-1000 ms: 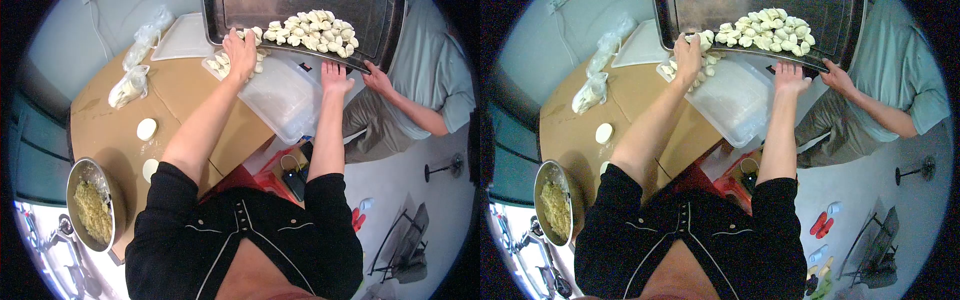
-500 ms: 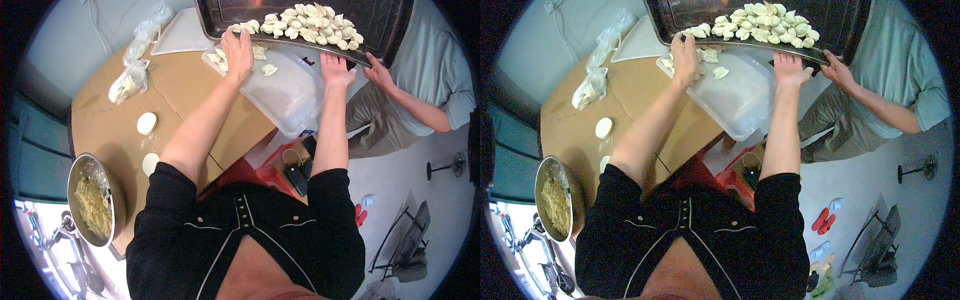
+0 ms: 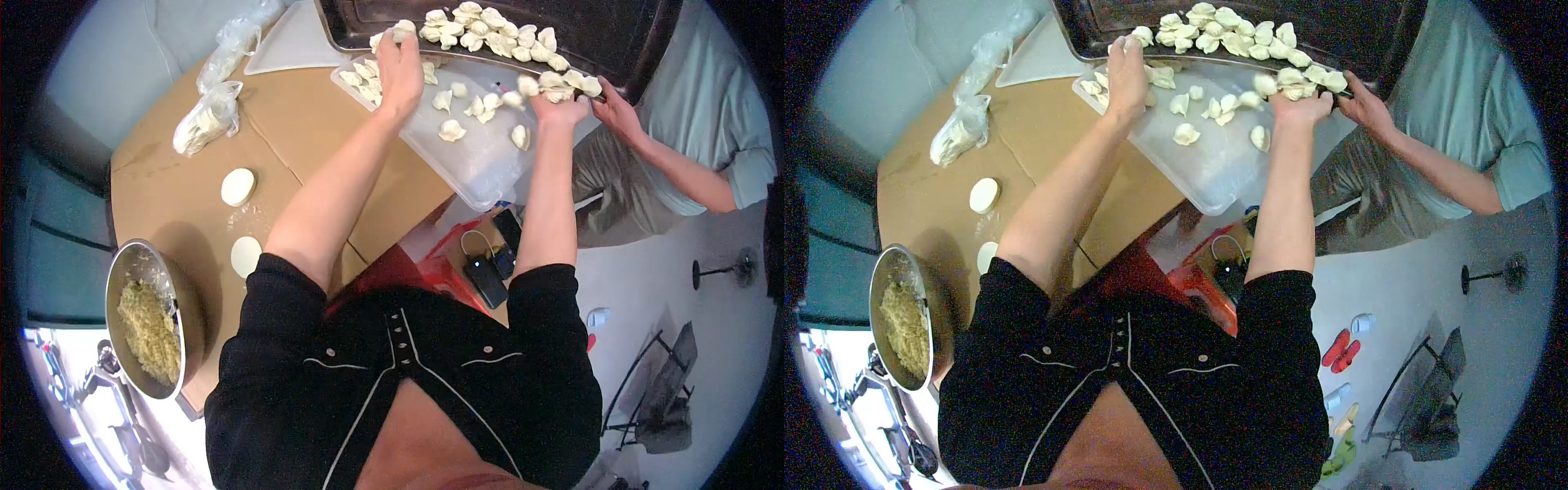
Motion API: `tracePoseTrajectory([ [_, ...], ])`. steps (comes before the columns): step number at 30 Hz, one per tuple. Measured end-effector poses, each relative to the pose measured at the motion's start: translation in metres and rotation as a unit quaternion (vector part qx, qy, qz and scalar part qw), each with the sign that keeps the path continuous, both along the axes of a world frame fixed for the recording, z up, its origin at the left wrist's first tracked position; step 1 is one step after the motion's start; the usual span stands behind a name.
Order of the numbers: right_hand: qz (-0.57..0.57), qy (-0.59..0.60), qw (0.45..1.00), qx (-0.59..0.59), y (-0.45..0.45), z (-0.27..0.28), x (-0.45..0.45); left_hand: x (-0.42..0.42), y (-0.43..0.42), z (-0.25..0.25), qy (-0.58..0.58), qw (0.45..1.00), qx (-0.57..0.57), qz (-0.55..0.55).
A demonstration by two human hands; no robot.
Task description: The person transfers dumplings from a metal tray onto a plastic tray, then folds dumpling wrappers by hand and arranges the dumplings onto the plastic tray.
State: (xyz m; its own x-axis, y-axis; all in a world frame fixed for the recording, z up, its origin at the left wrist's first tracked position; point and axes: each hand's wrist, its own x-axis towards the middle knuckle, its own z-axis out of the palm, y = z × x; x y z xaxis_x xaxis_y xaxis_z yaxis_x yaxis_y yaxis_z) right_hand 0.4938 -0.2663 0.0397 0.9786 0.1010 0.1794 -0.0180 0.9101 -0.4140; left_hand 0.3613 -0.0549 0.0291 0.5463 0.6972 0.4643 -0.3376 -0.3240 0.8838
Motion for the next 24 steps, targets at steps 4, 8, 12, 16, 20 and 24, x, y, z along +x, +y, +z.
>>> tracePoseTrajectory([
  [4, -0.009, 0.047, 0.998, -0.028, 0.0, 0.008, -0.017, -0.003, -0.012, 0.002, 0.012, 0.999, -0.018, -0.032],
  [8, -0.029, 0.063, 0.992, -0.109, -0.009, -0.004, -0.006, -0.005, -0.018, -0.002, 0.019, 1.0, 0.003, -0.014],
  [12, -0.022, 0.05, 0.98, -0.19, 0.0, -0.016, -0.013, -0.004, -0.022, -0.01, 0.013, 1.0, 0.0, -0.026],
  [16, -0.058, 0.02, 0.94, -0.335, 0.011, -0.033, -0.008, -0.004, -0.026, -0.014, 0.029, 0.999, 0.003, -0.025],
  [20, -0.132, -0.305, 0.697, -0.635, 0.012, -0.066, -0.001, 0.0, -0.029, -0.016, 0.019, 0.999, -0.006, -0.034],
  [24, -0.048, -0.3, 0.669, -0.678, 0.017, -0.036, -0.04, -0.004, -0.031, -0.015, 0.033, 0.999, 0.019, -0.008],
])
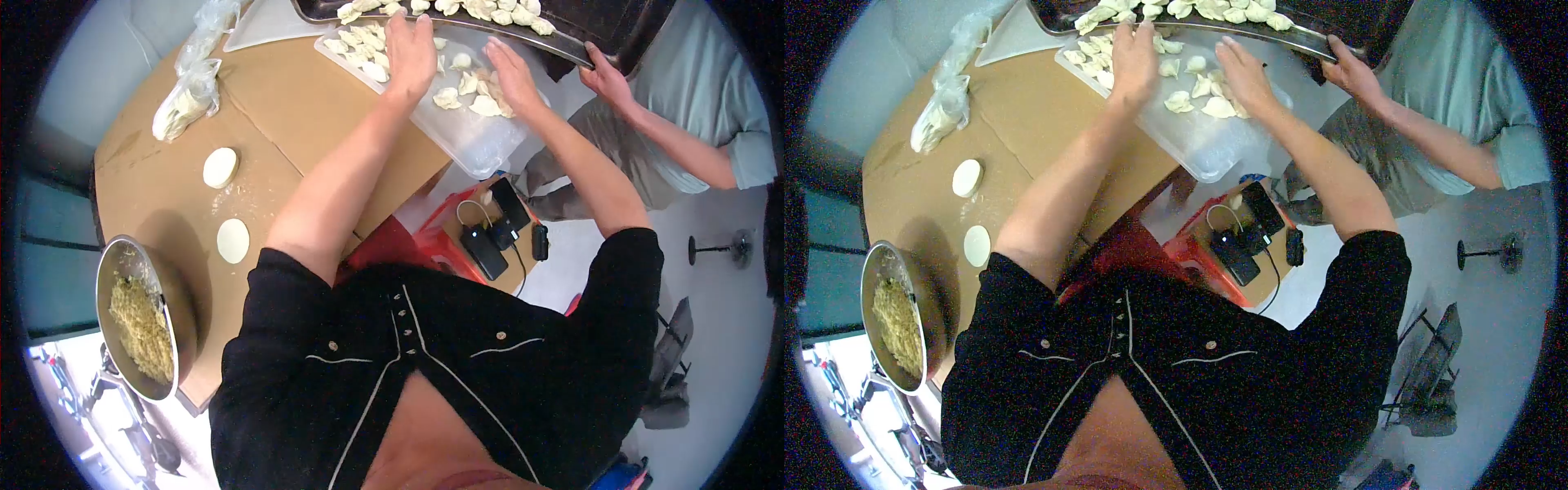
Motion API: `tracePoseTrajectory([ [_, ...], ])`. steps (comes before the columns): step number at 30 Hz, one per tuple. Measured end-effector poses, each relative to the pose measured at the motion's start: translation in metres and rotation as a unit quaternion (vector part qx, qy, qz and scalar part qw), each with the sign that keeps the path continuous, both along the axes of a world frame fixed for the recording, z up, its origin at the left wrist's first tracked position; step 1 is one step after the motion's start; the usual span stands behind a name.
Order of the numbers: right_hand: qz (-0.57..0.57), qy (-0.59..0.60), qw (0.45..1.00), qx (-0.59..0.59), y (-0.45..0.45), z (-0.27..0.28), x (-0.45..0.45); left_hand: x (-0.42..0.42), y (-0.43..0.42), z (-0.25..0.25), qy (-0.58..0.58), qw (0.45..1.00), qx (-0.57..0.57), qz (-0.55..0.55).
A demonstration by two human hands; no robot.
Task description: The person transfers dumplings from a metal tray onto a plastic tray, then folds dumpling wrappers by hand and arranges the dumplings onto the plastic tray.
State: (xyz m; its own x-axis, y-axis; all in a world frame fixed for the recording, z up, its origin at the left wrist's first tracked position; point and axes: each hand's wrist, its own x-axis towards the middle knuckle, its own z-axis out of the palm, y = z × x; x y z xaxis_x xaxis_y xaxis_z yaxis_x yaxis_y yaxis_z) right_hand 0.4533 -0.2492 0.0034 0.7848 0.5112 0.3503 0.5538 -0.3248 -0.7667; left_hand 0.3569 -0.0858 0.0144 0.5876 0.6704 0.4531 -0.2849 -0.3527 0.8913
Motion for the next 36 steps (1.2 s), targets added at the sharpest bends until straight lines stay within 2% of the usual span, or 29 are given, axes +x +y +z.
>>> tracePoseTrajectory([
  [3, 0.101, 0.015, 0.994, 0.049, 0.001, 0.01, -0.009, -0.002, 0.004, -0.003, 0.01, 1.0, 0.017, 0.003],
  [4, 0.095, 0.02, 0.994, 0.05, -0.001, 0.016, -0.014, -0.003, 0.004, -0.005, 0.013, 1.0, 0.02, 0.0],
  [6, 0.178, -0.004, 0.981, 0.069, -0.005, 0.025, -0.022, -0.001, 0.004, -0.008, -0.017, 1.0, 0.008, -0.021],
  [8, 0.15, -0.038, 0.985, 0.079, -0.016, 0.035, -0.033, -0.001, 0.004, -0.009, -0.006, 1.0, 0.025, -0.004],
  [11, 0.181, -0.073, 0.973, 0.121, -0.048, 0.048, -0.062, -0.006, 0.001, -0.002, -0.031, 0.999, 0.023, -0.009],
  [13, 0.121, 0.006, 0.981, 0.151, -0.072, 0.051, -0.083, -0.012, 0.003, 0.004, -0.06, 0.998, 0.014, -0.019],
  [14, 0.123, -0.001, 0.98, 0.155, -0.081, 0.051, -0.085, -0.013, 0.009, 0.005, -0.025, 0.999, 0.024, -0.036],
  [16, 0.005, -0.02, 0.982, 0.187, -0.095, 0.039, -0.082, -0.012, 0.011, 0.005, 0.004, 0.998, 0.036, -0.052],
  [17, 0.007, -0.025, 0.982, 0.189, -0.098, 0.034, -0.076, -0.011, 0.01, 0.004, -0.002, 0.999, 0.038, -0.024],
  [18, -0.042, -0.014, 0.975, 0.217, -0.1, 0.028, -0.069, -0.011, 0.009, 0.002, -0.008, 0.999, 0.039, 0.005],
  [19, -0.09, -0.003, 0.966, 0.244, -0.1, 0.023, -0.06, -0.01, 0.011, 0.001, 0.021, 0.999, 0.027, -0.001],
  [20, -0.086, -0.007, 0.965, 0.248, -0.1, 0.017, -0.049, -0.009, 0.011, 0.0, 0.016, 0.999, 0.03, 0.002],
  [22, -0.154, 0.08, 0.937, 0.303, -0.097, 0.006, -0.027, -0.012, 0.011, 0.0, -0.008, 0.996, 0.032, 0.082],
  [24, -0.145, 0.079, 0.94, 0.299, -0.09, 0.005, -0.019, -0.012, 0.025, 0.002, -0.008, 0.993, 0.048, 0.103],
  [25, -0.164, -0.077, 0.955, 0.235, -0.085, 0.01, -0.023, -0.009, 0.034, 0.001, -0.021, 0.987, 0.062, 0.149],
  [26, -0.181, -0.23, 0.942, 0.165, -0.079, 0.014, -0.024, -0.005, 0.043, 0.0, -0.033, 0.978, 0.074, 0.193],
  [28, -0.169, -0.246, 0.94, 0.166, -0.069, 0.026, -0.007, 0.0, 0.062, 0.007, -0.035, 0.975, 0.061, 0.21],
  [30, -0.206, -0.264, 0.929, 0.159, -0.057, 0.031, 0.024, 0.008, 0.086, 0.013, -0.01, 0.981, 0.044, 0.188],
  [32, -0.224, -0.259, 0.929, 0.141, -0.041, 0.045, 0.028, 0.026, 0.11, 0.01, -0.004, 0.972, 0.086, 0.217],
  [34, -0.314, -0.276, 0.906, 0.07, -0.02, 0.055, 0.034, 0.029, 0.115, 0.021, 0.049, 0.979, 0.095, 0.174],
  [35, -0.353, -0.238, 0.905, 0.027, -0.012, 0.056, 0.034, 0.034, 0.113, 0.025, 0.075, 0.974, 0.088, 0.193],
  [36, -0.352, -0.24, 0.904, 0.03, -0.002, 0.057, 0.028, 0.041, 0.108, 0.024, 0.104, 0.969, 0.082, 0.211],
])
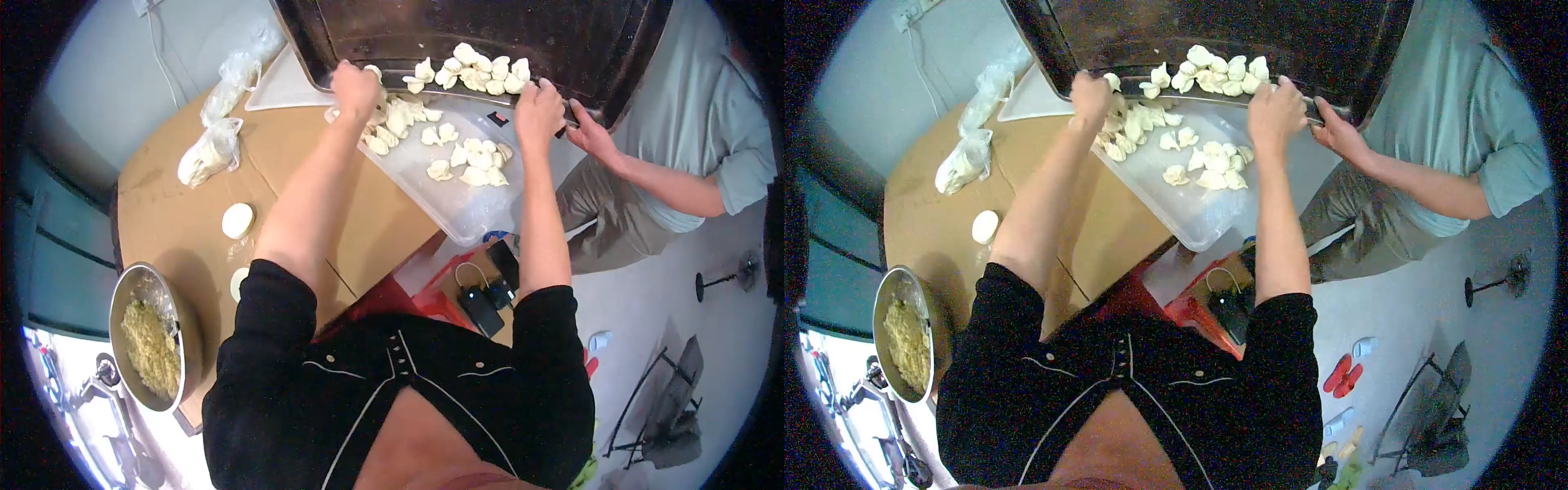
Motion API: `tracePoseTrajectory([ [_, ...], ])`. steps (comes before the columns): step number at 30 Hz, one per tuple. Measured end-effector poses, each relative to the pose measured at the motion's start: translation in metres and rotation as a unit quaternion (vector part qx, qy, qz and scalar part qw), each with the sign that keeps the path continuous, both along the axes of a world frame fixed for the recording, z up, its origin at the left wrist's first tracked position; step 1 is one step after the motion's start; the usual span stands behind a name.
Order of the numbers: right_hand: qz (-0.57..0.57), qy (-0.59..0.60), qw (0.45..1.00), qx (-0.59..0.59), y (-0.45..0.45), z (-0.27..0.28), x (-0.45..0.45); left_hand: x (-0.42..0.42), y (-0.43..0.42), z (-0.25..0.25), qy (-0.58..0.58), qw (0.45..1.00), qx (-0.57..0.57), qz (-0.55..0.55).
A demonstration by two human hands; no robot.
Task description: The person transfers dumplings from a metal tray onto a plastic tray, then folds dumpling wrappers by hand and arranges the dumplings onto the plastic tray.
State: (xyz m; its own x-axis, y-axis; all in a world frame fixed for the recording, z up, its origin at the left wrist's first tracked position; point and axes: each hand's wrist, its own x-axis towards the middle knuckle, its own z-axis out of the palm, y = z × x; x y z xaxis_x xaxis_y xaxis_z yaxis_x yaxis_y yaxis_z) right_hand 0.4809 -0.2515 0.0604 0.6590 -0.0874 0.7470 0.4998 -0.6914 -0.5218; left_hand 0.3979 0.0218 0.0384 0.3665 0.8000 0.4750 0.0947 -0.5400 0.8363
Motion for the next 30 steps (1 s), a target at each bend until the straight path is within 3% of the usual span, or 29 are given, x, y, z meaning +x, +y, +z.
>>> tracePoseTrajectory([
  [4, -0.044, 0.028, 0.998, -0.021, 0.023, 0.004, -0.007, 0.005, -0.017, 0.002, 0.056, 0.997, 0.043, -0.01],
  [6, 0.042, -0.02, 0.999, -0.026, 0.034, -0.003, -0.008, 0.002, -0.03, 0.003, 0.074, 0.995, 0.066, -0.018],
  [8, 0.091, -0.039, 0.995, -0.02, 0.039, -0.014, -0.012, -0.002, -0.042, 0.003, 0.005, 0.993, 0.075, -0.091],
  [10, 0.235, -0.065, 0.97, -0.011, 0.042, -0.02, -0.018, 0.004, -0.045, -0.003, -0.04, 0.992, 0.055, -0.109],
  [12, 0.235, -0.063, 0.97, -0.003, 0.046, -0.023, -0.018, 0.007, -0.046, -0.005, -0.046, 0.988, 0.002, -0.149],
  [14, 0.196, -0.162, 0.965, 0.063, 0.05, -0.023, -0.016, 0.008, -0.047, -0.003, -0.035, 0.986, -0.018, -0.163],
  [16, 0.17, -0.118, 0.976, 0.071, 0.053, -0.014, -0.014, 0.016, -0.047, -0.004, -0.078, 0.988, 0.032, -0.133],
  [21, 0.157, 0.125, 0.98, 0.02, 0.065, 0.026, -0.004, 0.035, -0.046, 0.019, -0.003, 0.985, 0.079, -0.152],
  [25, 0.196, 0.172, 0.965, -0.021, 0.074, 0.034, -0.007, 0.045, -0.053, 0.032, 0.036, 0.969, 0.043, -0.239],
  [30, 0.168, 0.008, 0.986, -0.023, 0.084, 0.013, 0.02, 0.055, -0.055, 0.03, 0.025, 0.953, 0.02, -0.301],
])
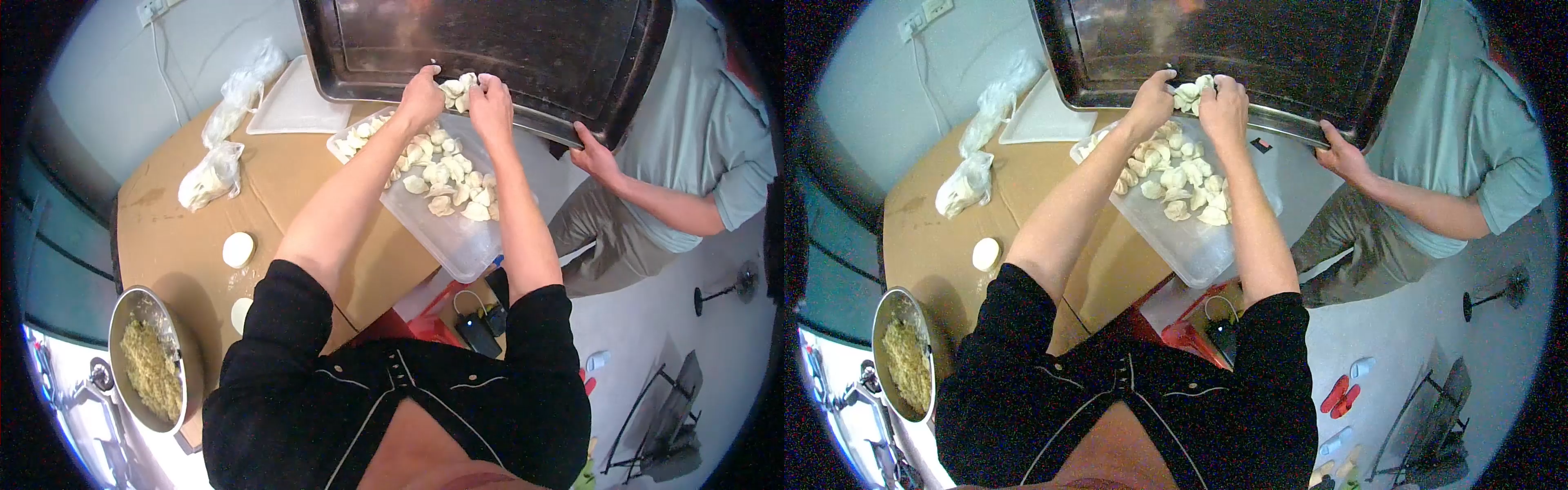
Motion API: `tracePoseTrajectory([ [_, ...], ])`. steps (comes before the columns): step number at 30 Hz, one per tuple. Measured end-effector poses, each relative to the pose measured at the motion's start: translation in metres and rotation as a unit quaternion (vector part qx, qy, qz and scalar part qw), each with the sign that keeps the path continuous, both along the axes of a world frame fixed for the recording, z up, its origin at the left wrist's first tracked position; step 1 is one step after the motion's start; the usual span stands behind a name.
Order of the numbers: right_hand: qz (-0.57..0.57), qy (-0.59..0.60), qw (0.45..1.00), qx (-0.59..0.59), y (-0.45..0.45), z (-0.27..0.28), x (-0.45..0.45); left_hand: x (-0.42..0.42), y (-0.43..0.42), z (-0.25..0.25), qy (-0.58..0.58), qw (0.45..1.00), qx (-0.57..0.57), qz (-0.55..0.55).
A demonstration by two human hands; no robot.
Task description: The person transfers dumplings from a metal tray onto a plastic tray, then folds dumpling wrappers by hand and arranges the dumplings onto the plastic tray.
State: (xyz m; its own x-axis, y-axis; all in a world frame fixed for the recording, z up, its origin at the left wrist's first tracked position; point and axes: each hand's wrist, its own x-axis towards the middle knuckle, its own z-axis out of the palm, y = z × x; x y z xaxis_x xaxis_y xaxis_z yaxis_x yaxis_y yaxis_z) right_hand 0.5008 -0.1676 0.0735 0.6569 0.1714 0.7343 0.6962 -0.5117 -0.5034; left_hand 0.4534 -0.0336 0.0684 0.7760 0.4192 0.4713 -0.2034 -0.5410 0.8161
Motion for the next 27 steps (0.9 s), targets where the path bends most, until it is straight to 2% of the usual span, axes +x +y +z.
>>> tracePoseTrajectory([
  [2, 0.048, -0.002, 0.998, 0.047, 0.005, -0.002, 0.006, 0.004, -0.001, -0.003, -0.026, 1.0, -0.01, -0.002],
  [3, 0.048, -0.001, 0.998, 0.048, 0.004, 0.0, 0.003, 0.0, -0.003, -0.002, -0.002, 0.998, -0.037, -0.049],
  [4, 0.069, 0.023, 0.997, 0.019, 0.002, 0.002, 0.001, -0.003, -0.005, -0.002, 0.022, 0.993, -0.065, -0.097],
  [8, 0.109, 0.126, 0.983, -0.08, -0.014, 0.013, -0.018, -0.028, -0.008, -0.012, 0.079, 0.986, -0.104, -0.102],
  [10, 0.141, 0.157, 0.974, -0.082, -0.025, 0.013, -0.026, -0.054, -0.015, -0.006, 0.111, 0.97, -0.149, -0.155],
  [11, 0.136, 0.172, 0.968, -0.12, -0.03, 0.014, -0.03, -0.068, -0.016, 0.0, 0.132, 0.962, -0.17, -0.167],
  [12, 0.13, 0.187, 0.961, -0.157, -0.034, 0.013, -0.033, -0.077, -0.013, 0.0, 0.136, 0.962, -0.171, -0.165],
  [14, 0.142, 0.168, 0.966, -0.138, -0.044, 0.008, -0.042, -0.093, -0.005, 0.003, 0.098, 0.961, -0.19, -0.175],
  [18, 0.163, 0.155, 0.969, -0.108, -0.057, -0.001, -0.042, -0.143, 0.003, 0.022, 0.076, 0.971, -0.203, -0.102],
  [20, 0.156, 0.157, 0.954, -0.201, -0.06, -0.002, -0.044, -0.172, 0.004, 0.027, 0.074, 0.976, -0.19, -0.081],
  [27, 0.203, 0.068, 0.958, -0.193, -0.026, -0.034, -0.019, -0.274, -0.012, 0.022, 0.075, 0.981, -0.177, -0.007],
])
